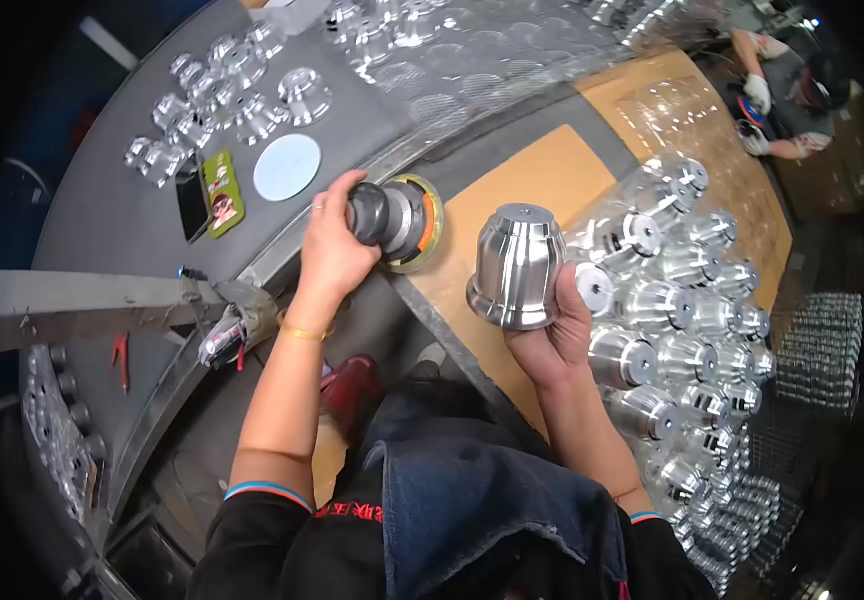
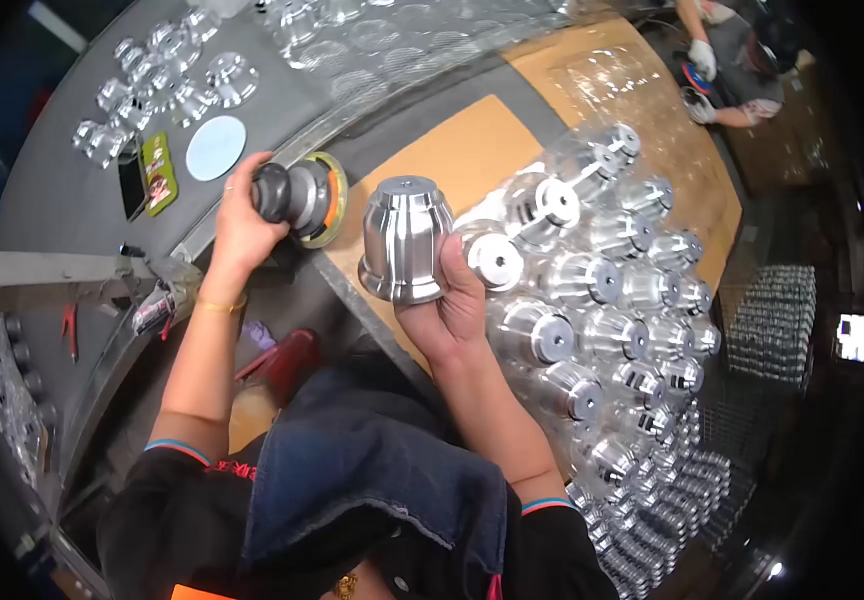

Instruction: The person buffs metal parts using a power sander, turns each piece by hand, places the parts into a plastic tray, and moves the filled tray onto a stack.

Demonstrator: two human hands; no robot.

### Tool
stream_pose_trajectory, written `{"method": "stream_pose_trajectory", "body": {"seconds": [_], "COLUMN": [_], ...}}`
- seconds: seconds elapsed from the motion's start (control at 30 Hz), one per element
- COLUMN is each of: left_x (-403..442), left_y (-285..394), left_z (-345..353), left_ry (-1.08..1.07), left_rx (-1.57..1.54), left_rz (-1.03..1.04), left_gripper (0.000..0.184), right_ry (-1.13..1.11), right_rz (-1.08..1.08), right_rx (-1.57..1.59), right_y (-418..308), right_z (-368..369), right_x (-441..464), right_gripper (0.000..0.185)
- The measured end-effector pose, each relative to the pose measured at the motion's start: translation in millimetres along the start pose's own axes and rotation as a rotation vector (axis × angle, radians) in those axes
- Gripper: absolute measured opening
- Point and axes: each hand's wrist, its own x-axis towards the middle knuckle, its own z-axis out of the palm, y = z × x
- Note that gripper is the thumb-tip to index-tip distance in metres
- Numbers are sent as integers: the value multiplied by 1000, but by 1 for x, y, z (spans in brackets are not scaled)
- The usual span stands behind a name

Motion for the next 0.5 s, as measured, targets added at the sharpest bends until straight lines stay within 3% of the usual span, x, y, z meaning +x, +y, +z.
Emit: {"method": "stream_pose_trajectory", "body": {"seconds": [0.07,0.17,0.23,0.3,0.5], "left_x": [-26,-34,-40,-46,-42], "left_y": [14,-1,-4,3,-1], "left_z": [-23,-36,-40,-40,-27], "left_ry": [106,21,22,-110,-185], "left_rx": [-111,-239,-177,-88,-49], "left_rz": [60,8,136,5,33], "left_gripper": [74,73,74,75,68], "right_ry": [64,129,139,189,257], "right_rz": [-25,-69,-68,-73,10], "right_rx": [18,-88,-138,-150,-284], "right_y": [5,30,48,57,71], "right_z": [-10,-37,-46,-59,-88], "right_x": [1,40,54,62,69], "right_gripper": [40,40,43,47,44]}}
